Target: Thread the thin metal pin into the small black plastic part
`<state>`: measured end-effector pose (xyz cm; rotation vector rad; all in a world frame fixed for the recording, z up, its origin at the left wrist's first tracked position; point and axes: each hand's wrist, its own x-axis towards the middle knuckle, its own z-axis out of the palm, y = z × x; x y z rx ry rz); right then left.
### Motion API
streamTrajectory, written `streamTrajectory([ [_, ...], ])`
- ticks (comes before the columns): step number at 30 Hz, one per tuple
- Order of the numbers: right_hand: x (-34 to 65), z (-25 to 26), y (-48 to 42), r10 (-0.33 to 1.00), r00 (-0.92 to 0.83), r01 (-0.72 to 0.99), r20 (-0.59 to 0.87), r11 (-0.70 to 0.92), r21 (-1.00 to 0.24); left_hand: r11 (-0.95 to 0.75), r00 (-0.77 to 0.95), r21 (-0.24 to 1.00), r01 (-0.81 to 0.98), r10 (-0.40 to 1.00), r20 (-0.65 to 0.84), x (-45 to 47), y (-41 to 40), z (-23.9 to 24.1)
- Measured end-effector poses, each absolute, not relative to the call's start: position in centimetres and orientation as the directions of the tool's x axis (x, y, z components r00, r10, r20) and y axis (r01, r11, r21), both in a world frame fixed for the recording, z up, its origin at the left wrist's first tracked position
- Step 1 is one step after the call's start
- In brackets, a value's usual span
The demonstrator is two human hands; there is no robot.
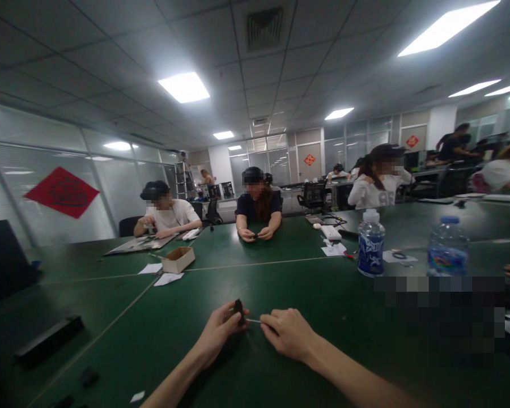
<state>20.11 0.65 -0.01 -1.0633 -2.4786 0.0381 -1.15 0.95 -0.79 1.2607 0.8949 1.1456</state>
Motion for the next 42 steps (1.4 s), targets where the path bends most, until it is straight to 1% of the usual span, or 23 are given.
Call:
streamTrajectory([
  [8, 20.36, 0.14, 0.78, 0.640, -0.661, 0.638, 0.392, 0.754, -0.156, -0.067, 0.250, 0.987, -0.146, 0.963, 0.102, -1.05, 0.88, -0.72],
  [17, 20.50, -0.37, 0.98, 0.664, -0.629, 0.664, 0.404, 0.729, -0.165, -0.047, 0.233, 0.987, -0.150, 0.969, 0.082, -0.81, 0.75, -0.45],
  [23, 20.62, -0.40, 1.05, 0.630, -0.659, 0.639, 0.410, 0.757, -0.135, -0.038, 0.260, 0.990, -0.138, 0.963, 0.073, -0.70, 0.71, -0.30],
  [29, 20.52, -0.22, 0.86, 0.643, -0.654, 0.667, 0.398, 0.739, -0.096, -0.038, 0.257, 0.992, -0.120, 0.964, 0.068, -0.80, 0.86, -0.36],
  [35, 20.48, -0.25, 0.78, 0.667, -0.634, 0.688, 0.391, 0.718, -0.107, -0.029, 0.256, 0.992, -0.123, 0.965, 0.059, -0.85, 1.04, -0.59],
  [42, 20.48, -0.20, 0.83, 0.646, -0.656, 0.651, 0.390, 0.746, -0.138, -0.026, 0.269, 0.991, -0.128, 0.961, 0.060, -0.89, 1.03, -0.64],
])
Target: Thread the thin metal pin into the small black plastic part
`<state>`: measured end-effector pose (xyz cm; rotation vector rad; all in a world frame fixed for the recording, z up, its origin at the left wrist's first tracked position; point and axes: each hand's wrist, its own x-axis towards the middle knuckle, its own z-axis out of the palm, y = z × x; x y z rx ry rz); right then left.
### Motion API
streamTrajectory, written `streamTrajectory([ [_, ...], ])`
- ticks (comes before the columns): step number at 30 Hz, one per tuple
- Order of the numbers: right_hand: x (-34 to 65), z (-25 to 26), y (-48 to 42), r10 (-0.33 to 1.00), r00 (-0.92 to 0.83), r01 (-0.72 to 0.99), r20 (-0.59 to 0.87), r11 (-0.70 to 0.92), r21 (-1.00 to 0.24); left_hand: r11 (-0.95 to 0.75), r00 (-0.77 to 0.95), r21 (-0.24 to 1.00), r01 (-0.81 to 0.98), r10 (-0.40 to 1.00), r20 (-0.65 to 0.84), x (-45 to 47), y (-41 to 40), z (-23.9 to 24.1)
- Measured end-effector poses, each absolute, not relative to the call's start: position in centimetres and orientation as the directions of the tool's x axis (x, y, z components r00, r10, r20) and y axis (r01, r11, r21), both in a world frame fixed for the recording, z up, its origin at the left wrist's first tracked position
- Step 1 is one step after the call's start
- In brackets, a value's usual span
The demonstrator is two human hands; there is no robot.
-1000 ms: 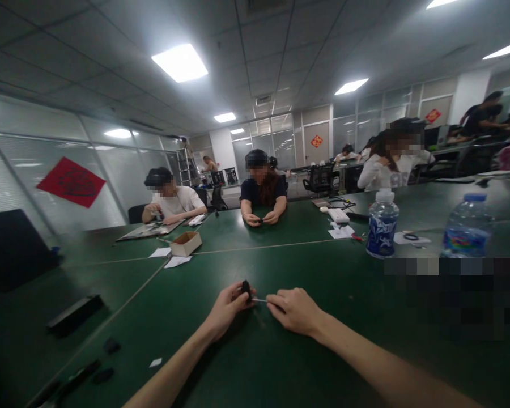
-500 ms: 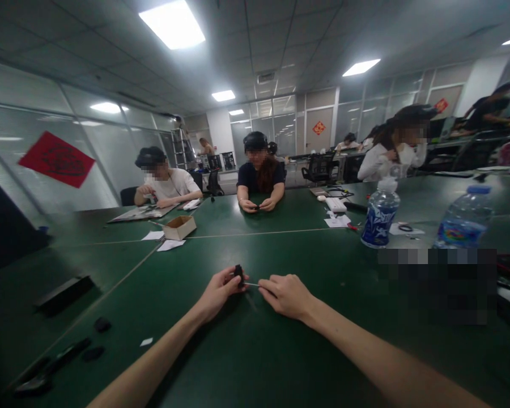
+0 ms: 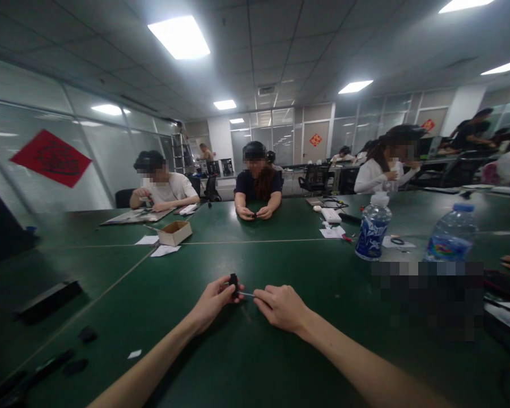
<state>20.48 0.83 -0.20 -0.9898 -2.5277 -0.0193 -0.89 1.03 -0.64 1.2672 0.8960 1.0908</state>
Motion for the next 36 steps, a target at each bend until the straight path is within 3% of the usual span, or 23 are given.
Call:
streamTrajectory([
  [13, 20.5, -0.2, 0.8, 0.641, -0.669, 0.653, 0.376, 0.749, -0.113, -0.040, 0.235, 0.990, -0.135, 0.969, 0.072, -0.8, 0.8, -0.4],
  [28, 20.2, 0.1, 0.7, 0.710, -0.610, 0.696, 0.350, 0.692, -0.192, -0.037, 0.235, 0.988, -0.152, 0.969, 0.073, -0.9, 1.3, -1.1],
  [36, 20.3, 0.1, 0.6, 0.704, -0.620, 0.702, 0.345, 0.695, -0.158, -0.058, 0.234, 0.992, -0.115, 0.969, 0.084, -0.7, 0.6, 0.0],
])
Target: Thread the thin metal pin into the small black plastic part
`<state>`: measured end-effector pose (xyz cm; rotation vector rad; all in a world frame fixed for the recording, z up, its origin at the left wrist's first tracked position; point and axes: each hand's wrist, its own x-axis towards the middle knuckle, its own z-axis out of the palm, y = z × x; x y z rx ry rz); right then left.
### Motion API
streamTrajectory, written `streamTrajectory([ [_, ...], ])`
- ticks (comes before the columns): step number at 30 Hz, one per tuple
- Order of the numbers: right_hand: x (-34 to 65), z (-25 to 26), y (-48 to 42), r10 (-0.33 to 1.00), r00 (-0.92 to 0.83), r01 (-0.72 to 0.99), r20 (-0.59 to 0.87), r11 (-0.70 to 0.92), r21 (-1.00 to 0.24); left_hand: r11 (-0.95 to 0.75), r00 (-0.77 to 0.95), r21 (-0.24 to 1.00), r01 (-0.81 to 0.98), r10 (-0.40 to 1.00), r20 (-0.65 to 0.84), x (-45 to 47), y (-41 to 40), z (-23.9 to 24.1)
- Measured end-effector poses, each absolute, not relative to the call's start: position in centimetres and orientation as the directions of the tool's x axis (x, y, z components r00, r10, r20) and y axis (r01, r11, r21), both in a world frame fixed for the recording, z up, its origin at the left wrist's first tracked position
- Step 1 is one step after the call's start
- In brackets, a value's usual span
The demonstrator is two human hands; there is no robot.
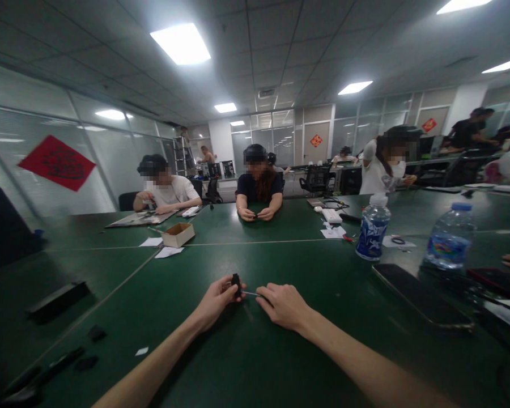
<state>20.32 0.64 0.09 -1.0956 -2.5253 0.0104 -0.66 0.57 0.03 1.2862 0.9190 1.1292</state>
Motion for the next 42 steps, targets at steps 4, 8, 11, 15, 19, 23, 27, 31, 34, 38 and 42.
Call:
streamTrajectory([
  [4, 20.4, -0.2, 0.8, 0.662, -0.657, 0.678, 0.361, 0.728, -0.101, -0.074, 0.250, 0.994, -0.086, 0.964, 0.094, -0.7, 0.5, 0.2],
  [8, 20.6, -0.1, 0.7, 0.630, -0.689, 0.650, 0.358, 0.755, -0.079, -0.075, 0.251, 0.993, -0.089, 0.963, 0.095, -0.7, 0.5, 0.2],
  [11, 20.5, 0.1, 0.5, 0.632, -0.694, 0.650, 0.344, 0.756, -0.079, -0.068, 0.254, 0.993, -0.094, 0.963, 0.090, -0.7, 0.4, 0.3],
  [15, 20.4, 0.2, 0.4, 0.651, -0.676, 0.663, 0.345, 0.742, -0.101, -0.065, 0.241, 0.994, -0.093, 0.967, 0.086, -0.6, 0.3, 0.4],
  [19, 20.3, 0.0, 0.5, 0.677, -0.641, 0.676, 0.362, 0.721, -0.153, -0.060, 0.234, 0.992, -0.107, 0.969, 0.084, -0.6, 0.3, 0.3],
  [23, 20.2, 0.0, 0.4, 0.696, -0.616, 0.688, 0.369, 0.704, -0.179, -0.058, 0.236, 0.991, -0.120, 0.968, 0.085, -0.6, 0.4, 0.1],
  [27, 20.1, 0.1, 0.3, 0.716, -0.600, 0.712, 0.357, 0.681, -0.171, -0.057, 0.231, 0.991, -0.123, 0.969, 0.085, -0.6, 0.5, 0.0],
  [31, 19.9, 0.0, 0.3, 0.708, -0.607, 0.715, 0.362, 0.685, -0.139, -0.079, 0.224, 0.992, -0.101, 0.969, 0.101, -0.6, 0.5, -0.1],
  [34, 19.8, -0.2, 0.3, 0.703, -0.603, 0.722, 0.378, 0.682, -0.116, -0.086, 0.206, 0.991, -0.105, 0.973, 0.106, -0.6, 0.6, -0.2],
  [38, 19.9, -0.5, 0.3, 0.699, -0.595, 0.726, 0.396, 0.680, -0.109, -0.078, 0.200, 0.991, -0.111, 0.975, 0.099, -0.5, 0.7, -0.2],
  [42, 20.0, -0.8, 0.9, 0.715, -0.546, 0.737, 0.436, 0.658, -0.155, -0.061, 0.209, 0.994, -0.091, 0.975, 0.079, -0.5, 0.6, -0.1],
])
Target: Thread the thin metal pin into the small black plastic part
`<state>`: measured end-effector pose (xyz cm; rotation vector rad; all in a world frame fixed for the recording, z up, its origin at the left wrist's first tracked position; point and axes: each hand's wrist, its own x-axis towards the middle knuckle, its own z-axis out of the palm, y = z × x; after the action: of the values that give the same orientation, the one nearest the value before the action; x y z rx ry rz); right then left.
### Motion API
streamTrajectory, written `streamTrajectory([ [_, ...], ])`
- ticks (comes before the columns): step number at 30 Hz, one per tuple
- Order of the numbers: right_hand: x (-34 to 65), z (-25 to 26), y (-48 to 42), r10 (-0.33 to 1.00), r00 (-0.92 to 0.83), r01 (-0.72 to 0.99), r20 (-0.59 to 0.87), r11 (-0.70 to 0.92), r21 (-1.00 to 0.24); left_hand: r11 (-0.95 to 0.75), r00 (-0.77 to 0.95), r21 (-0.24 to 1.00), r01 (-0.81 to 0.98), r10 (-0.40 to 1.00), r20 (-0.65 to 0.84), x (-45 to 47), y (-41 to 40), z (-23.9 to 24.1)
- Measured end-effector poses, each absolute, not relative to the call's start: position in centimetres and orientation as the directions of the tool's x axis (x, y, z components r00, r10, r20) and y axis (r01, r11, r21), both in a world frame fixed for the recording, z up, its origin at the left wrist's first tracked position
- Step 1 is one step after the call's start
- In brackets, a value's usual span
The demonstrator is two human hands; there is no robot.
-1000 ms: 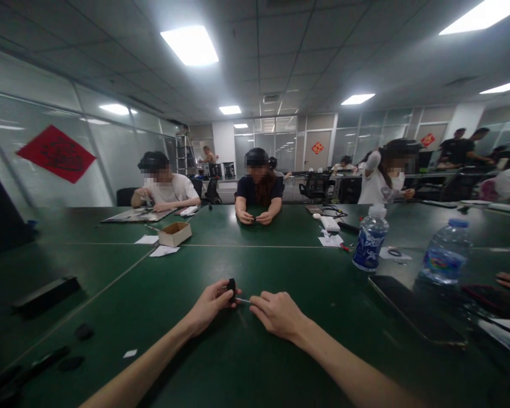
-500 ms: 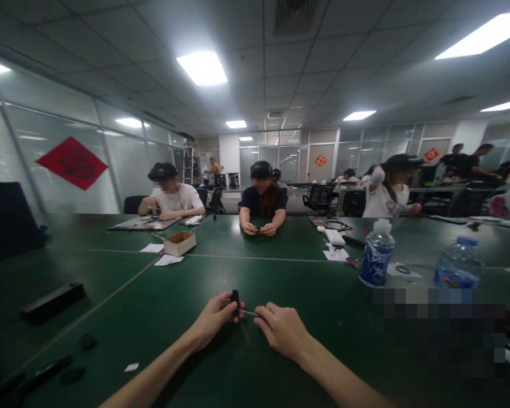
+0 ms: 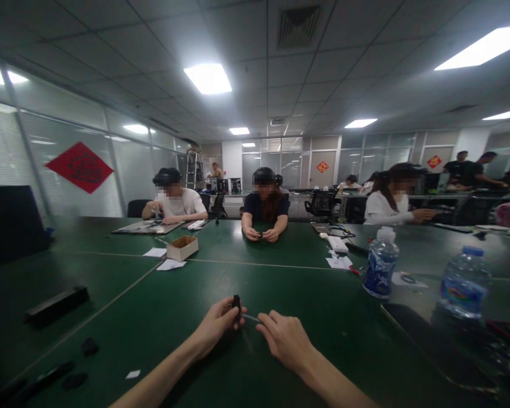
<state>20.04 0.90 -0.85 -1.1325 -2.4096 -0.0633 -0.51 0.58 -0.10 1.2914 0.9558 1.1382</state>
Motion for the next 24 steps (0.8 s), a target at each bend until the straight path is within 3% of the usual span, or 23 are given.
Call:
streamTrajectory([
  [5, 20.15, -0.81, 1.33, 0.767, -0.441, 0.738, 0.467, 0.606, -0.298, -0.033, 0.237, 0.994, -0.105, 0.970, 0.057, -0.75, 0.66, -0.43],
  [10, 20.05, -0.24, 0.71, 0.699, -0.589, 0.661, 0.405, 0.705, -0.257, 0.024, 0.182, 0.975, -0.220, 0.983, 0.017, -0.74, 0.81, -0.66],
  [24, 20.12, -0.18, 0.73, 0.668, -0.637, 0.645, 0.386, 0.735, -0.207, -0.035, 0.221, 0.988, -0.153, 0.973, 0.069, -0.82, 0.90, -0.89],
])
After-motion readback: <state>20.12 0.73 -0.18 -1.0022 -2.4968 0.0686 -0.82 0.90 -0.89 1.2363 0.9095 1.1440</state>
